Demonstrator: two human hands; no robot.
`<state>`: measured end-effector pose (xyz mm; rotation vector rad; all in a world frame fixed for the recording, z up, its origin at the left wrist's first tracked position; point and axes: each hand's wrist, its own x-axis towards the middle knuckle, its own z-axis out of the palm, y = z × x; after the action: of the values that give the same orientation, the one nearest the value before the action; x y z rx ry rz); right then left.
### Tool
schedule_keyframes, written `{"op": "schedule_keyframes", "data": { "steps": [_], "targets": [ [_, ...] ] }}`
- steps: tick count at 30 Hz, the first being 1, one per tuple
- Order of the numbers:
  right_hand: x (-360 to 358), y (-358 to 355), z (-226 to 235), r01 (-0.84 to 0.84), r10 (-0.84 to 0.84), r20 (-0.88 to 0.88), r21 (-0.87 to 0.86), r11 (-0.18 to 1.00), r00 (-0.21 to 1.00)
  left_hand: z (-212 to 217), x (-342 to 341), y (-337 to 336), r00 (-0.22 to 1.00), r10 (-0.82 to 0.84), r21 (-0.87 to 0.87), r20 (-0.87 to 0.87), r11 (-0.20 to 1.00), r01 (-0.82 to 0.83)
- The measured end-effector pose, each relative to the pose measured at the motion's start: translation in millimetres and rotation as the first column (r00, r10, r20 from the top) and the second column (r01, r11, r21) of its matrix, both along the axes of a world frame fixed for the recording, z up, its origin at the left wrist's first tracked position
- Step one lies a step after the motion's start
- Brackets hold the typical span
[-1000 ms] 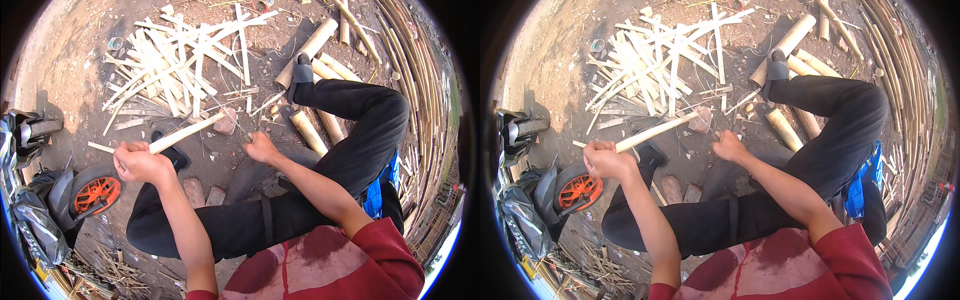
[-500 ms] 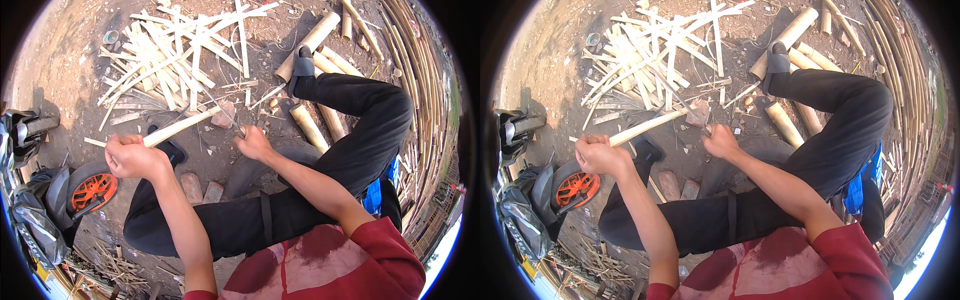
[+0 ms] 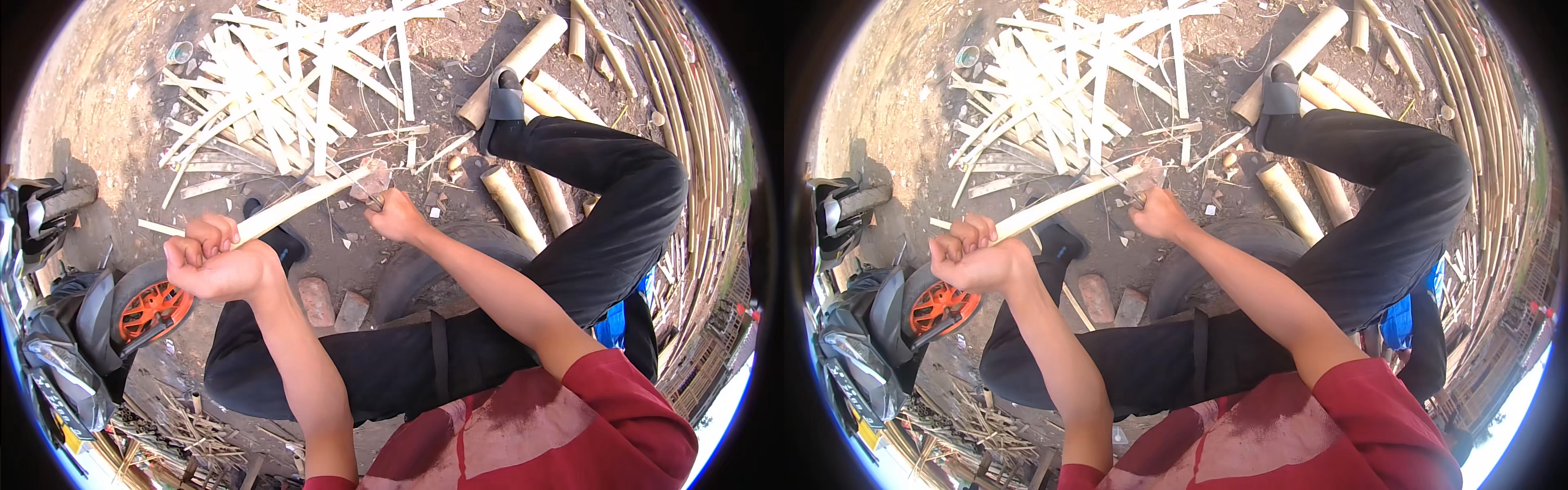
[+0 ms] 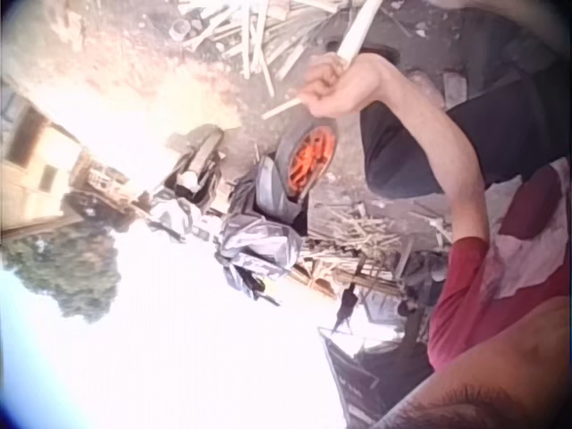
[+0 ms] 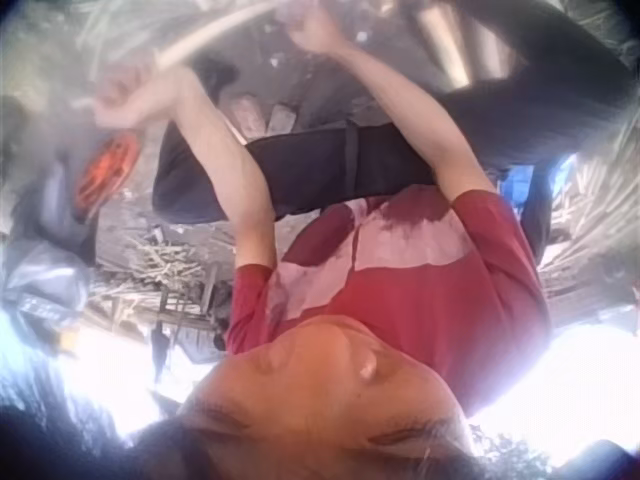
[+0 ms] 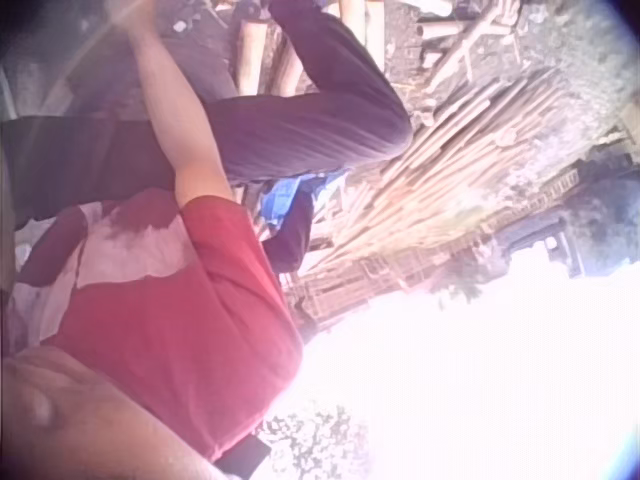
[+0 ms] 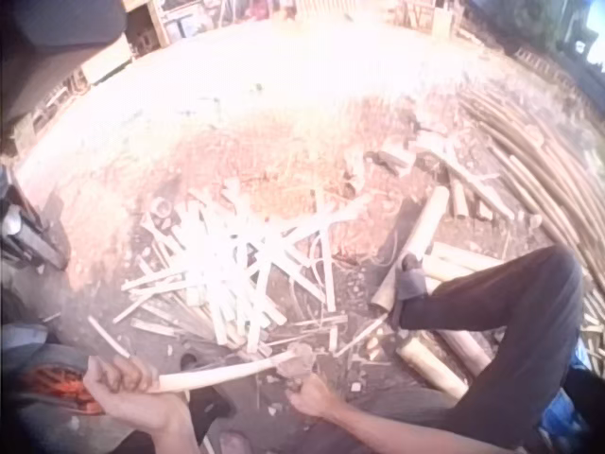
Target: The person scrapes thin strips of bamboo using a large knife held in one hand, while holding and rotating the bamboo strip with the other hand.
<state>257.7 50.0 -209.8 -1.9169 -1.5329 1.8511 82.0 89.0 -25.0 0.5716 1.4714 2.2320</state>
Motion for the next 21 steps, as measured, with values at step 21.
{"op": "schedule_keyframes", "data": {
  "steps": [21],
  "targets": [
    [-20,11,-20,-0.118,0.118,-0.006,-0.041,0.992,0.993,-9,-17,12,0.959,0.241,-0.166,-0.146,0.95,-0.264]
  ]
}}
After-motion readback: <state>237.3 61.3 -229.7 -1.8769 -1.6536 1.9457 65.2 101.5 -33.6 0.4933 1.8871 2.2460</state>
